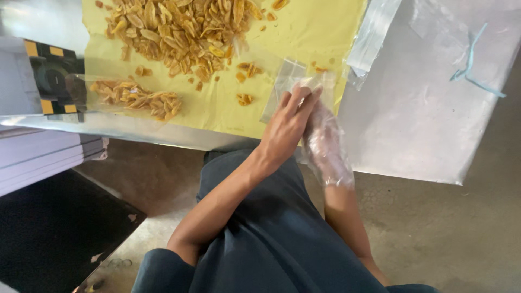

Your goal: The person scoops dried banana chips from a large pile on a yellow sheet into small clear plastic bags. They then place the filled bags onto a digital scale to weigh them before moving them aside.

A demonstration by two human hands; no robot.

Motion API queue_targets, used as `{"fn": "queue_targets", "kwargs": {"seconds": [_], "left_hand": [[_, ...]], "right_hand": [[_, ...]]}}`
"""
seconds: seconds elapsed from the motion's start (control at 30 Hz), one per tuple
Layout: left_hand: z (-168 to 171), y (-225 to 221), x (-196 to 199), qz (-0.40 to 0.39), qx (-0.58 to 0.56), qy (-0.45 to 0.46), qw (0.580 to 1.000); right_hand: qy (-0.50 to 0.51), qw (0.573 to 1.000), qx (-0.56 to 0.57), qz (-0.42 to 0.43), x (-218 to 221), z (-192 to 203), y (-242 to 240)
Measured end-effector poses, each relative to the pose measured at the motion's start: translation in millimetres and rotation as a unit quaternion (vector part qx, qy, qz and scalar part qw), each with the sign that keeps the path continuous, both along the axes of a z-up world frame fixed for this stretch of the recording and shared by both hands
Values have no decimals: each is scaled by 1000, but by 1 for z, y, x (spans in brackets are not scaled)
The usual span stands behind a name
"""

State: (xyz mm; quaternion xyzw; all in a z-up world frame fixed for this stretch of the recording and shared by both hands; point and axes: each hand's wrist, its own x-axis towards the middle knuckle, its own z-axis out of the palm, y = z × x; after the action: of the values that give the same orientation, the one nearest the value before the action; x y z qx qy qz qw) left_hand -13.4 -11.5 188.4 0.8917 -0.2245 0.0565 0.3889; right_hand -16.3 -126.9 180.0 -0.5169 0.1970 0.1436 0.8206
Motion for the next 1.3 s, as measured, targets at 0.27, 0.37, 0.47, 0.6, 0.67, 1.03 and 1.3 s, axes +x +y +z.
{"fn": "queue_targets", "kwargs": {"seconds": [0.27,0.37,0.47,0.6,0.67,1.03,1.3], "left_hand": [[-10,10,-5,39,-14,12,999],[-18,9,-1,31,-12,-46,998],[-21,9,-1,21,-8,-51,998],[-25,8,2,54,-75,-46,995],[-24,7,0,50,-76,-40,995],[-38,10,5,74,-97,-35,992],[-59,38,13,166,-45,77,982]], "right_hand": [[-11,982,-147,119,17,-34,1],[-67,980,-182,33,32,-49,13],[-107,976,-188,35,45,-75,16],[-98,981,-141,91,39,-126,-15],[-117,986,-112,46,37,-159,-20],[-5,949,285,-136,125,-280,-3],[165,985,-39,-30,81,-257,35]]}}
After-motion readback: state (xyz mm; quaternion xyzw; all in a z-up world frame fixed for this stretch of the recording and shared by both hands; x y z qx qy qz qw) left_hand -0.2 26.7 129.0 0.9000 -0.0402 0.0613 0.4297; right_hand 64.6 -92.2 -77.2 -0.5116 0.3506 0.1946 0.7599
